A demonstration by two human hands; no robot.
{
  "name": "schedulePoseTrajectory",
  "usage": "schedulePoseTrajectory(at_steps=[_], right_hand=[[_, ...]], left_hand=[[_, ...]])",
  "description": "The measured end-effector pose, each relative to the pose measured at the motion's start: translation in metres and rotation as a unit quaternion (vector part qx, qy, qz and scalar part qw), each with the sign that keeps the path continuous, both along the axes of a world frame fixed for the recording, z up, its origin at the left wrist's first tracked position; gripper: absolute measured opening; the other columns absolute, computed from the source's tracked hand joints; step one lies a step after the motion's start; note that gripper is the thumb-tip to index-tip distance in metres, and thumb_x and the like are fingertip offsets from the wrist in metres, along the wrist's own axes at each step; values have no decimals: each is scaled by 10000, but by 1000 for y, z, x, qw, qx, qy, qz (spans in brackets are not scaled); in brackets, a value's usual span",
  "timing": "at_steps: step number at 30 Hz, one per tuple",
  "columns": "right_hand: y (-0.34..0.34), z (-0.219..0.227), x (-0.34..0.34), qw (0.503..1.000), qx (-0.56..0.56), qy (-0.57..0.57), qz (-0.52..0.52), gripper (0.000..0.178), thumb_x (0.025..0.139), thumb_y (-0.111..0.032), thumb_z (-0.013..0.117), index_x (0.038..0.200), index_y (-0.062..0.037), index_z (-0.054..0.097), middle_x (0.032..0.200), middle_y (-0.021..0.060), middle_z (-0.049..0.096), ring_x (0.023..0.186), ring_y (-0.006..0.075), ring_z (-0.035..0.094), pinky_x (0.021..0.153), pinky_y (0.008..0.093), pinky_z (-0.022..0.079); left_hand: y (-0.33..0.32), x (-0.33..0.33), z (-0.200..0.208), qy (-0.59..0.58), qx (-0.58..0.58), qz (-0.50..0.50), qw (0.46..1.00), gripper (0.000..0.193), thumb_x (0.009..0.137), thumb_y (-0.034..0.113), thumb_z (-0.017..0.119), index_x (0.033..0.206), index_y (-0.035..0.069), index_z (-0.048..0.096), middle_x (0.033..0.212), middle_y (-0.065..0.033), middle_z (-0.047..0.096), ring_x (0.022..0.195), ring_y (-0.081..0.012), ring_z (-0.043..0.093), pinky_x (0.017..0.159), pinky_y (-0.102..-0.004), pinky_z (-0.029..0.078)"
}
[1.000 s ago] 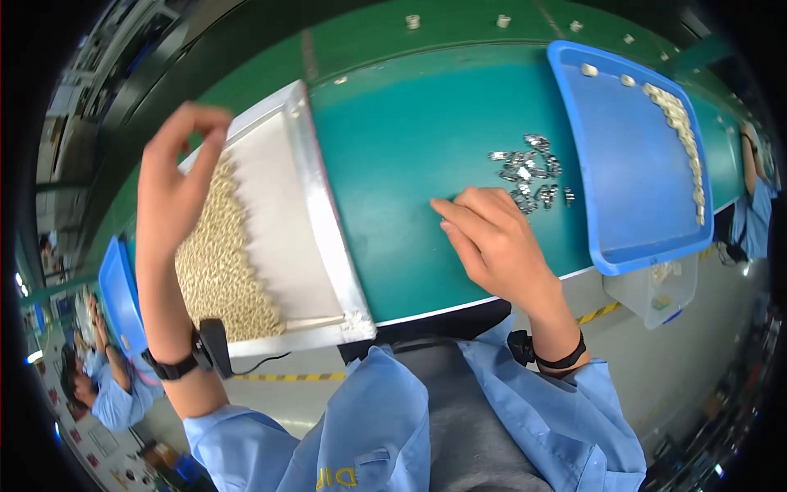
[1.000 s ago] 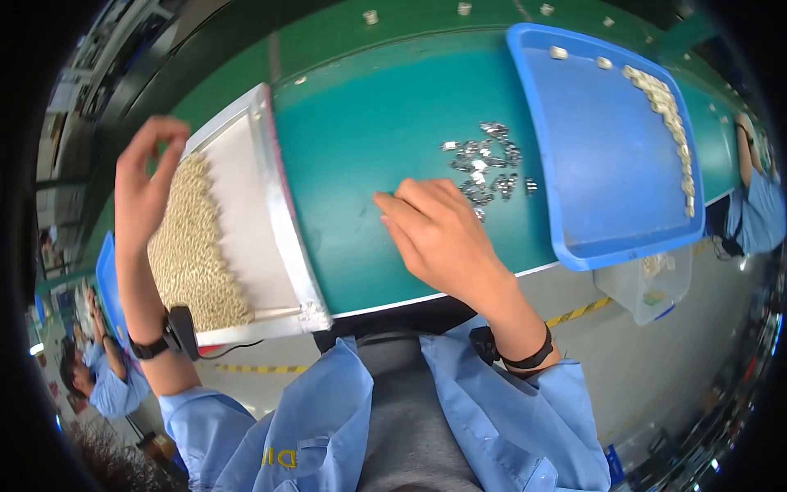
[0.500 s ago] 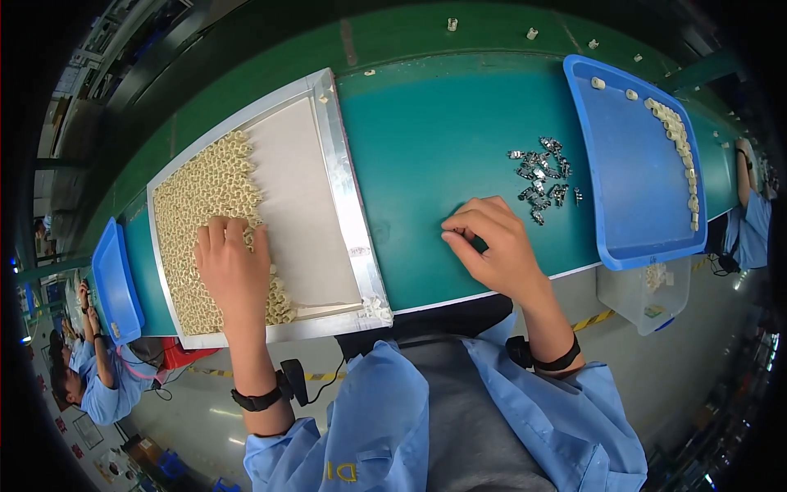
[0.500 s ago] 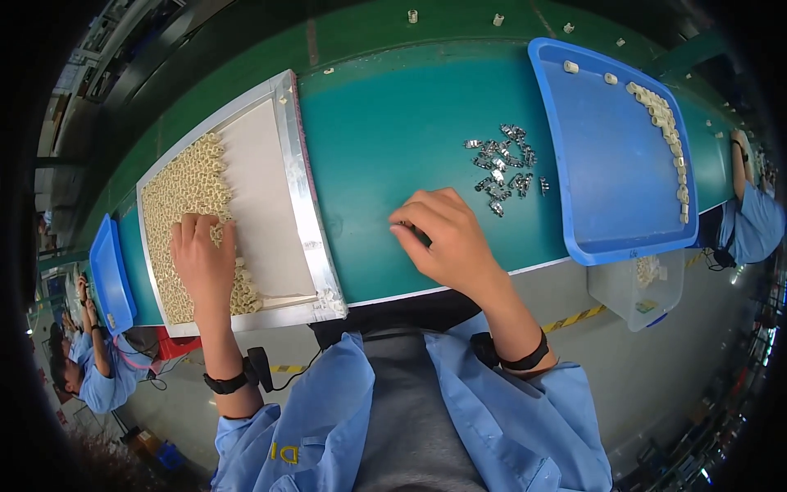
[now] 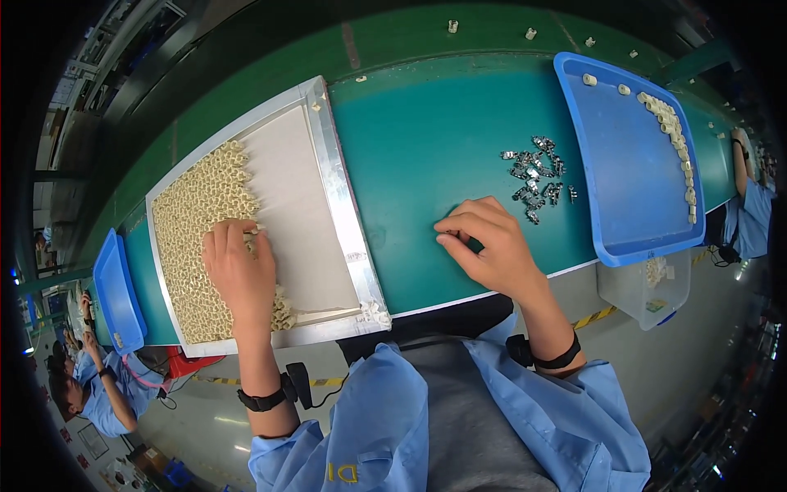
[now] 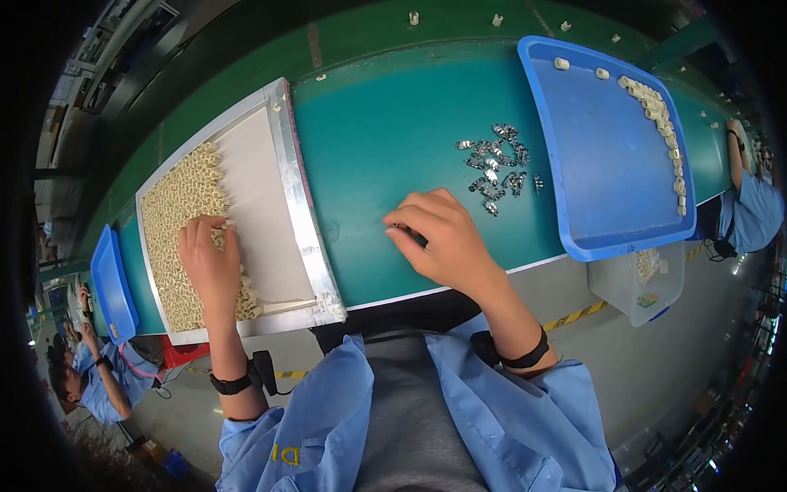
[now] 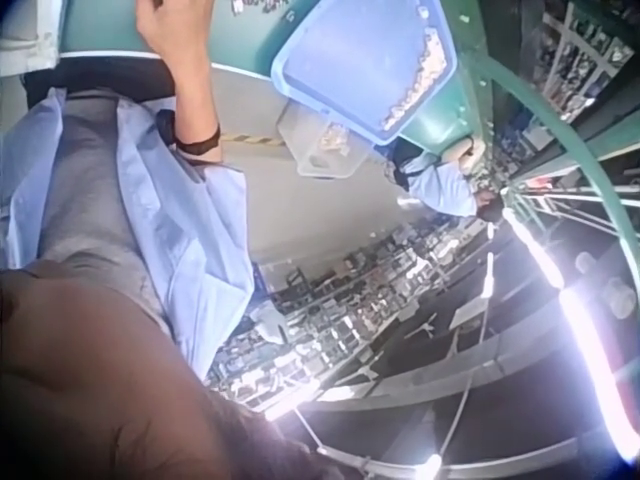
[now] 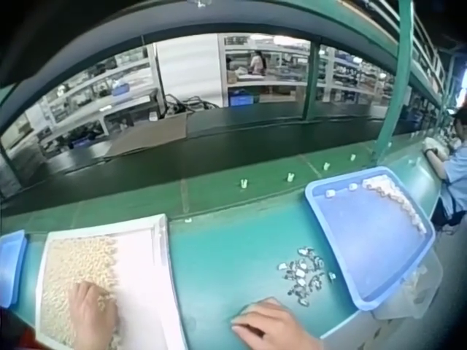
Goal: The person picks up a metal connector and a white plastic component, joins them together, and places the assembled unit into a tray, repeating this process several times.
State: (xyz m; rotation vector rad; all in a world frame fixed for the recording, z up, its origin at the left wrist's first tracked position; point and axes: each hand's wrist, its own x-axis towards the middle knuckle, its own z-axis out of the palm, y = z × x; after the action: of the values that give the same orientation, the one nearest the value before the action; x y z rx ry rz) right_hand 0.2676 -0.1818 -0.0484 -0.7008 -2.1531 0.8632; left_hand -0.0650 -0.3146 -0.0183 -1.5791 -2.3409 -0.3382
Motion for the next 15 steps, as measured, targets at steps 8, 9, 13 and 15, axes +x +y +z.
schedulePoseTrajectory(at_steps=[8,9,13,15], right_hand=[[-1,2,1,1000,-1,-5,-3,166,843,1,793,1003,-44,788,855,39,702,766,213,609,755,352,481],[-1,2,2,1000,-2,-7,-5,170,845,9,788,1007,-43,791,870,42,705,774,219,608,747,351,482],[-1,4,7,1000,14,11,5,191,850,48,767,1025,-23,796,925,65,710,803,222,625,727,338,493],[-2,8,7,999,6,37,14,197,847,59,767,1030,-9,794,937,78,709,807,222,634,714,335,499]], left_hand=[[-3,16,8,-111,32,-81,990,220,841,-21,723,1049,38,680,1071,-115,651,1100,-316,624,960,-431,471],[-2,21,9,-153,53,-109,981,230,842,-48,710,1057,26,673,1074,-128,647,1116,-313,639,963,-421,488],[-11,54,16,-372,114,-169,906,249,853,-108,685,1078,-9,648,1096,-163,640,1119,-313,681,940,-390,539],[-16,71,21,-460,133,-186,858,253,858,-125,678,1085,-20,640,1106,-174,638,1112,-315,695,927,-380,557]])
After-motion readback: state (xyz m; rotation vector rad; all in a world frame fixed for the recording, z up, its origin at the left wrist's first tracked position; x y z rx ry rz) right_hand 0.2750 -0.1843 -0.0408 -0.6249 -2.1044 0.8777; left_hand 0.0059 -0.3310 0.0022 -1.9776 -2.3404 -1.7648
